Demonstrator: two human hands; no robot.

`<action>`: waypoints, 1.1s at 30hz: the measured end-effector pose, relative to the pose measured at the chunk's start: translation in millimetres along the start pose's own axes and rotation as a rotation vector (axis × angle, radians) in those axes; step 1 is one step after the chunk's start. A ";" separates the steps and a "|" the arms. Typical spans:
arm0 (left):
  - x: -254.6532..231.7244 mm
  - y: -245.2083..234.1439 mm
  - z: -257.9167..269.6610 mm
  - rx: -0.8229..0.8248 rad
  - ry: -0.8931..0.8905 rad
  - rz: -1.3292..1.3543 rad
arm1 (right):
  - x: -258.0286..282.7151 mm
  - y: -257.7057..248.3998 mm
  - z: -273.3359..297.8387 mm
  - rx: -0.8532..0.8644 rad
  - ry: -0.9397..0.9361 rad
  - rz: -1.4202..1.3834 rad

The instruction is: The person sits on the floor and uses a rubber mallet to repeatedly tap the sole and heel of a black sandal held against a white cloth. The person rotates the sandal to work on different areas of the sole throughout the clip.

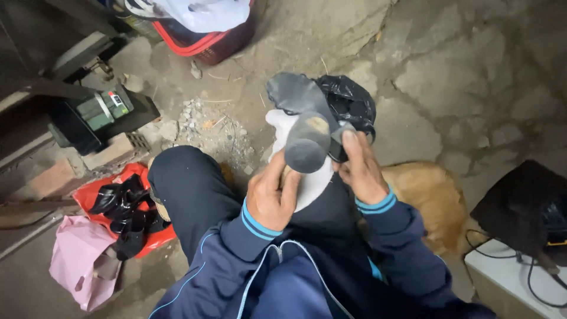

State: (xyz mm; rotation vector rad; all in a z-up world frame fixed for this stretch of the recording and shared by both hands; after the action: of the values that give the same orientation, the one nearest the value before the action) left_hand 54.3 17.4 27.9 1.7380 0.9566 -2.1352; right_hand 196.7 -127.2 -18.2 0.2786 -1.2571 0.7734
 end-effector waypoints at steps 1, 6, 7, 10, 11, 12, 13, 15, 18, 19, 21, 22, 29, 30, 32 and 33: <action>-2.8 -2.3 -3.9 -0.039 0.037 0.023 | 5.1 -0.1 -8.1 -0.008 -0.023 0.060; 10.6 -0.6 -10.5 -0.014 0.042 -0.043 | -2.3 5.1 -19.2 -0.005 -0.111 0.093; 0.7 -3.6 -2.9 -0.022 0.033 -0.035 | -12.2 4.5 -13.2 -0.013 -0.117 0.102; 0.0 -0.5 1.9 -0.087 0.036 0.005 | -30.7 11.3 -4.6 -0.012 -0.148 0.115; 11.5 -0.1 0.9 -0.090 0.044 0.002 | -30.5 12.1 -4.4 -0.013 -0.156 0.112; 25.0 3.8 -1.2 -0.052 0.010 -0.051 | -32.0 12.9 -3.9 -0.008 -0.131 0.091; 39.6 9.5 -4.9 -0.017 -0.022 -0.101 | -34.2 12.0 -5.6 -0.003 -0.109 0.075; 25.8 7.4 2.2 -0.025 -0.016 -0.043 | -42.2 8.0 -9.0 -0.019 -0.103 0.051; 15.5 8.7 8.6 -0.026 -0.005 -0.056 | -59.2 10.1 -1.4 -0.040 -0.069 -0.015; 8.4 8.9 3.9 -0.034 0.036 -0.125 | -58.6 11.1 -4.6 -0.051 -0.079 -0.055; 22.7 7.5 6.2 -0.036 0.026 -0.118 | -46.8 14.7 -2.2 -0.042 -0.067 -0.098; 32.3 9.6 5.0 -0.034 0.008 -0.109 | -43.6 15.5 -3.1 -0.032 -0.046 -0.137; 28.7 14.9 4.3 -0.011 0.009 -0.132 | -31.2 15.4 -2.2 -0.037 -0.120 -0.197; 17.4 10.9 3.8 -0.018 0.024 -0.076 | -41.7 14.1 -5.7 -0.037 -0.084 -0.219; 15.2 15.5 17.1 0.015 0.011 -0.022 | -70.8 9.1 9.2 -0.059 -0.004 -0.248; 21.3 17.2 16.4 -0.016 0.049 -0.033 | -78.6 8.1 4.6 -0.058 -0.031 -0.241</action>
State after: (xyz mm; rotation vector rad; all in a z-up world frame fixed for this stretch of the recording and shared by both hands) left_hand 45.1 -1.0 3.5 1.7865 1.0190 -2.1080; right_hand 179.9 -153.1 -91.1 0.3881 -1.2461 0.5266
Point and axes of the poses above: each hand's wrist, its own z-axis away from the middle knuckle, its own y-axis out of the palm, x = y × z, the point moved 7 cm from there along -z, towards the middle knuckle, and after that the axes turned 10 degrees about -y, right-handed, at the moved point
